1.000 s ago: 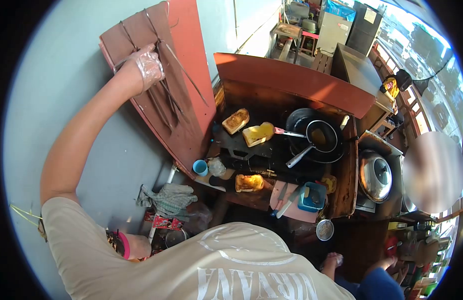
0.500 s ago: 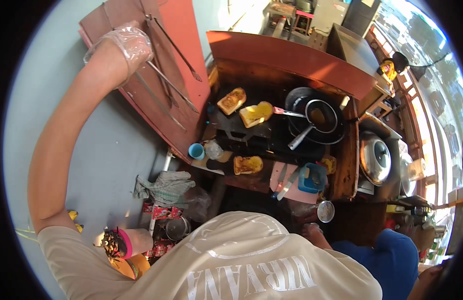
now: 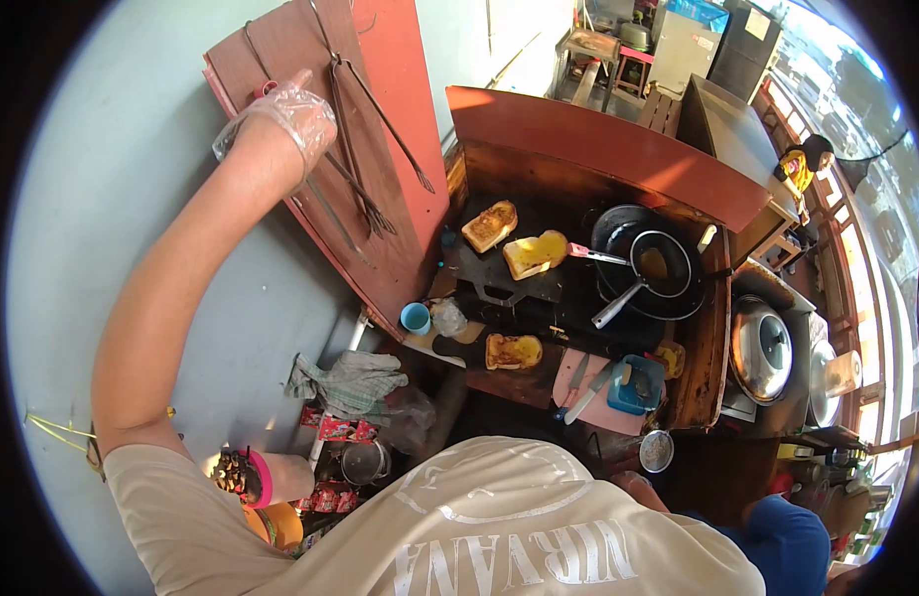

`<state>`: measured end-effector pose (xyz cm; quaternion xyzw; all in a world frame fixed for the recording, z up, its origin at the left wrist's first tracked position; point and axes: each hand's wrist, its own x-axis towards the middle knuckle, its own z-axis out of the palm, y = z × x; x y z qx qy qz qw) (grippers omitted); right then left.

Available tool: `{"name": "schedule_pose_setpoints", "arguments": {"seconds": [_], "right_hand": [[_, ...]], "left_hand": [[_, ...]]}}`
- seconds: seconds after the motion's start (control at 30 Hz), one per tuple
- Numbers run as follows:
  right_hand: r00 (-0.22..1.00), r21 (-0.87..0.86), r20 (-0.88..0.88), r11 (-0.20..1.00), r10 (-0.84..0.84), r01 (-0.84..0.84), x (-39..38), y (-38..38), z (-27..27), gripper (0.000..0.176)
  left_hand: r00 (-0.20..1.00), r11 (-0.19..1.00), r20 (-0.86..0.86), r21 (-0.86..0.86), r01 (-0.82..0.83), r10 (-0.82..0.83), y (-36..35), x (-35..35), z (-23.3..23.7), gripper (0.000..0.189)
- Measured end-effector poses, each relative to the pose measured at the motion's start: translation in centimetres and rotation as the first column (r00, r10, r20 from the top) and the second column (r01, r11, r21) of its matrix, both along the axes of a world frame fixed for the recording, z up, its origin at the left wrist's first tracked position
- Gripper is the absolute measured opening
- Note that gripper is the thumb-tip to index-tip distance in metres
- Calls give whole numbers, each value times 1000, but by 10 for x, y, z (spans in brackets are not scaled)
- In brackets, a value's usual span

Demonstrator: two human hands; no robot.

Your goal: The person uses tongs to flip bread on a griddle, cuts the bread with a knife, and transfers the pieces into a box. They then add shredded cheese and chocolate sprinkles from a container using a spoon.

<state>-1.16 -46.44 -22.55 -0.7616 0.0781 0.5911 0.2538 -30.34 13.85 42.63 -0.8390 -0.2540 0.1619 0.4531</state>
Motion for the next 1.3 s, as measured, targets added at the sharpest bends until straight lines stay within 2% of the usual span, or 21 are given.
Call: {"name": "schedule_pose_setpoints", "arguments": {"seconds": [0.17, 0.33, 0.4, 0.5, 0.6, 0.67, 0.7, 0.73, 0.77, 0.8, 0.83, 0.9, 0.93, 0.97, 1.0, 1.03, 1.07, 1.1, 1.17, 1.23, 1.3], "right_hand": [[1000, -10, 16, 1000, 26, -26, 0, -13, 2, 32], [997, -12, 37, 998, 69, -69, 1, -19, 4, 31], [995, -17, 40, 996, 92, -91, -2, -22, 8, 31], [988, -19, 46, 989, 145, -144, -7, -24, 12, 31], [981, -20, 62, 983, 185, -185, -11, -25, 15, 31], [979, -18, 76, 982, 190, -190, -15, -24, 18, 30], [975, -15, 83, 979, 205, -204, -16, -24, 19, 30], [970, -17, 91, 974, 228, -227, -17, -23, 18, 30], [966, -19, 95, 971, 239, -238, -22, -22, 16, 30], [963, -22, 104, 968, 250, -249, -25, -21, 17, 30], [960, -25, 110, 966, 259, -258, -27, -21, 19, 30], [949, -24, 125, 957, 289, -288, -34, -20, 21, 30], [941, -25, 138, 950, 311, -310, -40, -17, 22, 30], [928, -23, 151, 940, 340, -340, -48, -14, 23, 30], [918, -26, 164, 932, 361, -361, -56, -14, 25, 30], [901, -31, 179, 918, 394, -395, -65, -13, 28, 30], [883, -32, 193, 902, 428, -430, -73, -13, 28, 29], [857, -36, 216, 881, 467, -471, -83, -14, 28, 29], [813, -49, 254, 846, 524, -531, -100, -14, 31, 29], [777, -63, 287, 820, 561, -569, -115, -16, 34, 29], [742, -79, 317, 796, 591, -600, -129, -16, 37, 29]], "left_hand": [[993, 998, 119, 61, 20, -27, 7, -2, -17, 15], [998, 996, 1, 59, -68, 68, 7, 2, 9, 16], [995, 1000, 104, 30, 0, -3, 3, 0, 22, 17], [989, 996, 145, 88, -34, 21, -8, -1, 26, 19], [967, 994, 233, -16, 106, -99, -31, 3, 14, 16], [961, 993, 252, 23, 112, -115, -47, 10, -19, 16], [992, 997, 103, -2, -72, 72, -71, 23, -32, 17], [971, 989, 190, -64, -136, 146, -76, 26, -60, 14], [937, 903, 78, -305, -303, 340, -82, 33, -75, 12], [926, 914, 287, -386, -123, 246, -74, 21, -112, 14], [885, 859, 365, -506, -72, 289, -60, 16, -149, 18], [650, 689, 535, -725, 25, 539, -37, -7, -229, 29], [526, 654, 632, -736, 176, 569, -19, -31, -291, 33], [373, 466, 546, -837, 287, 750, 5, -57, -364, 36], [272, 325, 465, -842, 430, 843, -1, -68, -390, 36], [149, 235, 324, -874, 425, 934, -3, -75, -420, 38], [47, 190, 245, -848, 495, 968, -15, -73, -423, 44], [57, 178, 237, -849, 497, 970, -8, -74, -434, 44], [77, 111, 150, -920, 375, 986, 15, -77, -458, 50], [142, 61, 112, -944, 324, 984, 30, -54, -446, 51], [86, -170, -147, -856, 489, 985, 53, -28, -450, 46]]}}
